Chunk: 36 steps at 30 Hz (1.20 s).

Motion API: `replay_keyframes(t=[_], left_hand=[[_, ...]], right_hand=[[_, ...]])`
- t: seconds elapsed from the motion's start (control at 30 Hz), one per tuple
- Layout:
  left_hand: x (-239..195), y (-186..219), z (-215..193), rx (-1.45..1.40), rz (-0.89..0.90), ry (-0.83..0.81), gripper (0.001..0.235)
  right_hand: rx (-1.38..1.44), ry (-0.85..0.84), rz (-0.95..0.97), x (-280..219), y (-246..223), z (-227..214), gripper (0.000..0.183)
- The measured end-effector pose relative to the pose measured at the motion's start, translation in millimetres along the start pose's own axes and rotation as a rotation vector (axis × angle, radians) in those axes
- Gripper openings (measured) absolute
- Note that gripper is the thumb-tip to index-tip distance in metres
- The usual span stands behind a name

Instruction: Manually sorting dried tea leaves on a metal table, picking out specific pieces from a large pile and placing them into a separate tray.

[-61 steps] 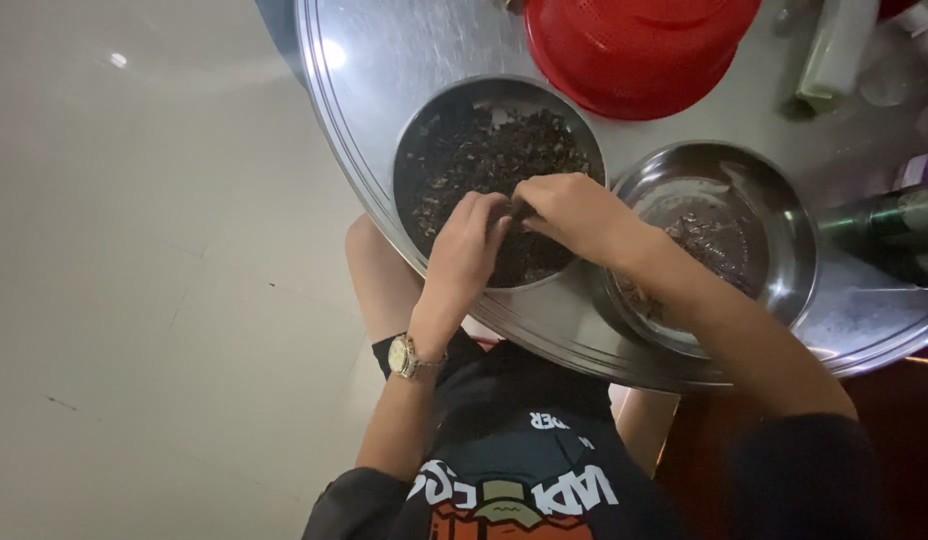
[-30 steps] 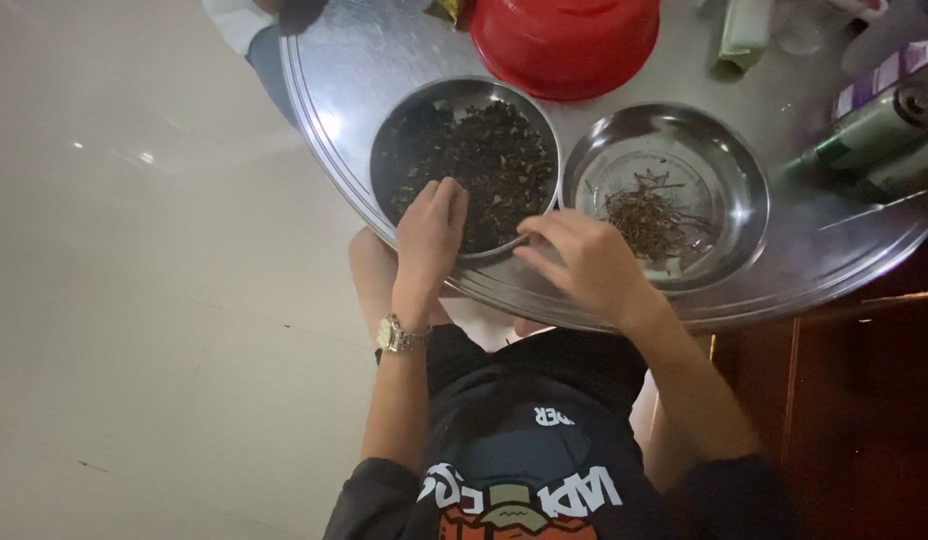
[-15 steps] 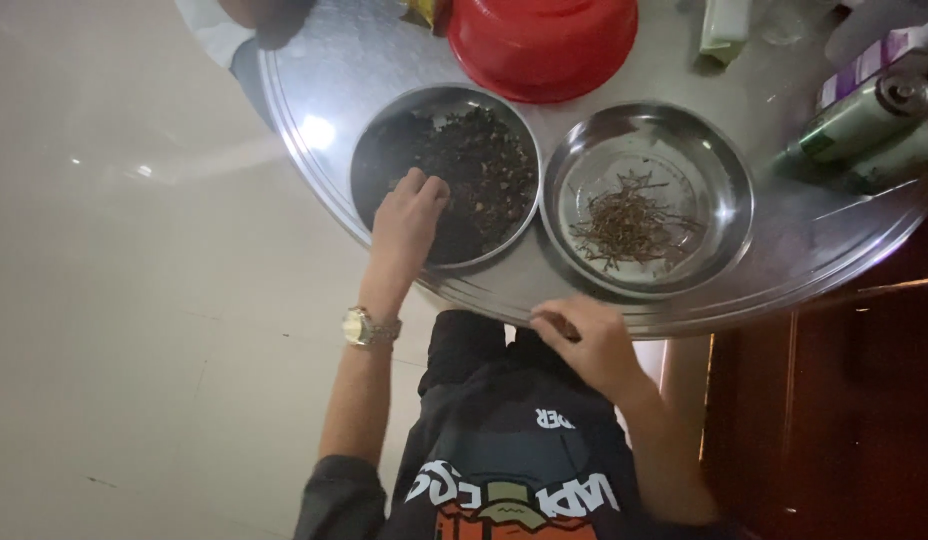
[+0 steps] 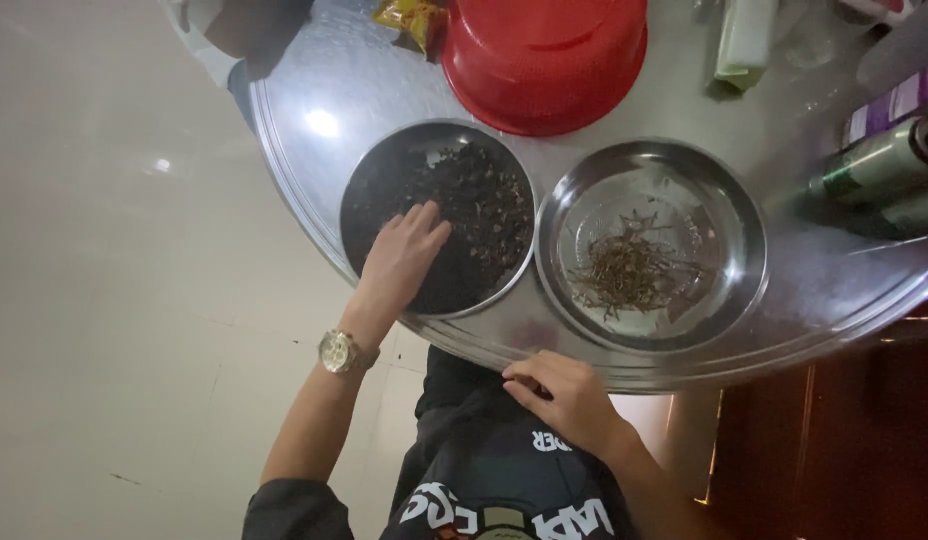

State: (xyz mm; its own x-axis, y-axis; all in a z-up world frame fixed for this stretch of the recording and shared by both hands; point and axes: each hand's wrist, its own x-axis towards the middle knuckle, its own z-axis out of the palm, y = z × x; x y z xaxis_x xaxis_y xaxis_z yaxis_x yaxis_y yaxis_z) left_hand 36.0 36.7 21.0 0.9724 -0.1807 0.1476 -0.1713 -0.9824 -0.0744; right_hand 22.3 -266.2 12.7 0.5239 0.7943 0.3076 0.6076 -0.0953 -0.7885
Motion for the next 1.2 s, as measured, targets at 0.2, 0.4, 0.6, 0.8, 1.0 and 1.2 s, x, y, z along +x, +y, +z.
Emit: replay_keyframes(t=[0.2, 0.4, 0.6, 0.8, 1.0, 1.2], left_hand=[[-3.4, 9.3, -5.8, -0.170, -0.080, 0.054, 0.031], [-13.0, 53.1, 10.6, -0.439, -0.149, 0.212, 0.003], [-2.4, 101.6, -17.8, -0.580, -0.020, 0.229, 0.005], [17.7, 114.6, -25.5, -0.507, 0.083, 0.267, 0.008], [20.3, 117.5, -18.0, -0.492, 0.079, 0.308, 0.008], [19.9, 109.9, -28.7, -0.553, 0.039, 0.324, 0.009]], right_hand=[[0.079, 0.025, 0.003, 14.3, -6.8, -27.2, 0.010], [-0.162, 0.208, 0.101, 18.0, 22.9, -20.7, 0.012], [-0.299, 0.278, 0.088, 64.8, 2.2, -37.5, 0.014], [-0.356, 0.301, 0.140, 60.6, 23.0, -38.4, 0.009], [-0.347, 0.288, 0.193, 60.0, 25.1, -42.1, 0.007], [-0.343, 0.321, 0.258, 32.2, 59.1, -46.4, 0.005]])
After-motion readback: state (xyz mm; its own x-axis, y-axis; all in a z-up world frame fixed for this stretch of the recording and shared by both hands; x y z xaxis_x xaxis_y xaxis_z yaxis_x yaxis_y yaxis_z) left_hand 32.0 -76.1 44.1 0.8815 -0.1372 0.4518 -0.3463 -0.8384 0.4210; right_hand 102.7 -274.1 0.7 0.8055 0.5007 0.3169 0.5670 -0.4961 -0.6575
